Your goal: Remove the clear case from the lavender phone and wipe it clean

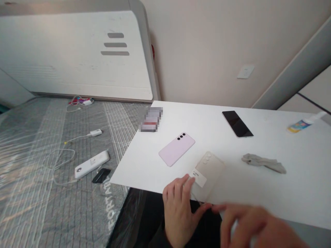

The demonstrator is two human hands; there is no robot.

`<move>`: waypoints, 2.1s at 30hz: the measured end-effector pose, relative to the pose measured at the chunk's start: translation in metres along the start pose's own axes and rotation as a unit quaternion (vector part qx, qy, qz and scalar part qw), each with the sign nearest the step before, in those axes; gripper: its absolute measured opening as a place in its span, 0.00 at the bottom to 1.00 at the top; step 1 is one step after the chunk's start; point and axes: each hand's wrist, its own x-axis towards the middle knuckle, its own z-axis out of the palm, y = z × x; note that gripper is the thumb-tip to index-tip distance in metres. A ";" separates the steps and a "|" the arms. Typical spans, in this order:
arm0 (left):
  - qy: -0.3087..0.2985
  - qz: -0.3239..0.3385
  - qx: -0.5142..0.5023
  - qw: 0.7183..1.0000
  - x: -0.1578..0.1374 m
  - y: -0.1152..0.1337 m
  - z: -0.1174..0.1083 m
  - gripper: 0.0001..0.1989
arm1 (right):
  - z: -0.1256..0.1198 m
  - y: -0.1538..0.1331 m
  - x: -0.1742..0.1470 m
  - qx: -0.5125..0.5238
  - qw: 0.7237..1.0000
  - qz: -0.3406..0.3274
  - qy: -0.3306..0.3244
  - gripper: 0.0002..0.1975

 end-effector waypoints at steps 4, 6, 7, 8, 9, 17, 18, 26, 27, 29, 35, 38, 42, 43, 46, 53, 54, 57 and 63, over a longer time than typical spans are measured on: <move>0.001 0.006 -0.008 1.000 0.002 -0.001 0.000 0.23 | -0.067 0.071 -0.054 -0.374 0.876 0.172 0.251 0.17; 0.005 0.004 -0.006 1.000 0.004 -0.001 0.000 0.23 | -0.082 0.092 -0.072 -0.411 0.860 0.206 0.222 0.18; 0.005 0.003 -0.008 1.000 0.004 0.000 0.000 0.23 | -0.083 0.095 -0.074 -0.410 0.861 0.212 0.214 0.18; 0.005 0.002 -0.010 1.000 0.005 0.000 0.000 0.22 | -0.081 0.095 -0.070 -0.405 0.861 0.211 0.222 0.16; 0.005 0.001 -0.012 1.000 0.005 0.000 -0.001 0.22 | -0.076 0.092 -0.060 -0.396 0.864 0.202 0.238 0.15; 0.017 -0.002 -0.012 1.000 0.005 0.002 -0.002 0.22 | -0.010 0.068 0.059 -0.389 0.897 0.126 0.169 0.14; 0.018 0.000 -0.011 1.000 0.004 0.001 -0.002 0.22 | -0.007 0.069 0.062 -0.393 0.894 0.134 0.167 0.14; -0.008 0.010 -0.014 1.000 0.002 0.000 -0.006 0.22 | -0.004 0.078 0.053 -0.352 0.906 0.110 0.211 0.13; 0.005 0.004 -0.021 1.000 0.001 0.000 -0.005 0.22 | -0.005 0.080 0.054 -0.357 0.904 0.108 0.209 0.13; 0.027 -0.002 -0.034 0.999 0.001 0.001 -0.003 0.23 | -0.005 0.082 0.055 -0.357 0.907 0.105 0.199 0.15; 0.015 0.007 -0.018 1.000 -0.004 -0.007 0.003 0.25 | -0.006 0.079 0.057 -0.330 0.920 0.083 0.194 0.16; -0.001 0.014 -0.004 1.000 -0.008 -0.013 0.006 0.27 | 0.000 0.070 0.057 -0.341 0.918 0.077 0.189 0.13; -0.008 0.022 0.006 1.000 -0.007 -0.013 0.005 0.26 | 0.000 0.062 0.058 -0.313 0.939 0.038 0.133 0.09; -0.006 0.020 0.004 1.000 -0.005 -0.011 0.004 0.26 | -0.002 0.062 0.058 -0.306 0.944 0.033 0.120 0.09; 0.009 0.006 -0.011 1.000 -0.001 -0.006 0.002 0.25 | -0.012 0.065 0.059 -0.312 0.932 0.095 0.158 0.08; 0.016 -0.001 -0.014 1.000 0.001 -0.002 0.000 0.23 | -0.012 0.067 0.063 -0.246 0.963 0.030 0.105 0.13; 0.016 -0.001 -0.013 1.000 0.001 -0.004 0.001 0.23 | -0.012 0.068 0.063 -0.257 0.957 0.042 0.127 0.13; 0.008 0.011 -0.004 1.000 -0.002 -0.008 0.003 0.23 | -0.014 0.071 0.063 -0.270 0.948 0.045 0.162 0.13; 0.020 0.003 -0.003 1.000 0.000 -0.005 0.001 0.22 | -0.020 0.072 0.064 -0.273 0.949 0.064 0.142 0.14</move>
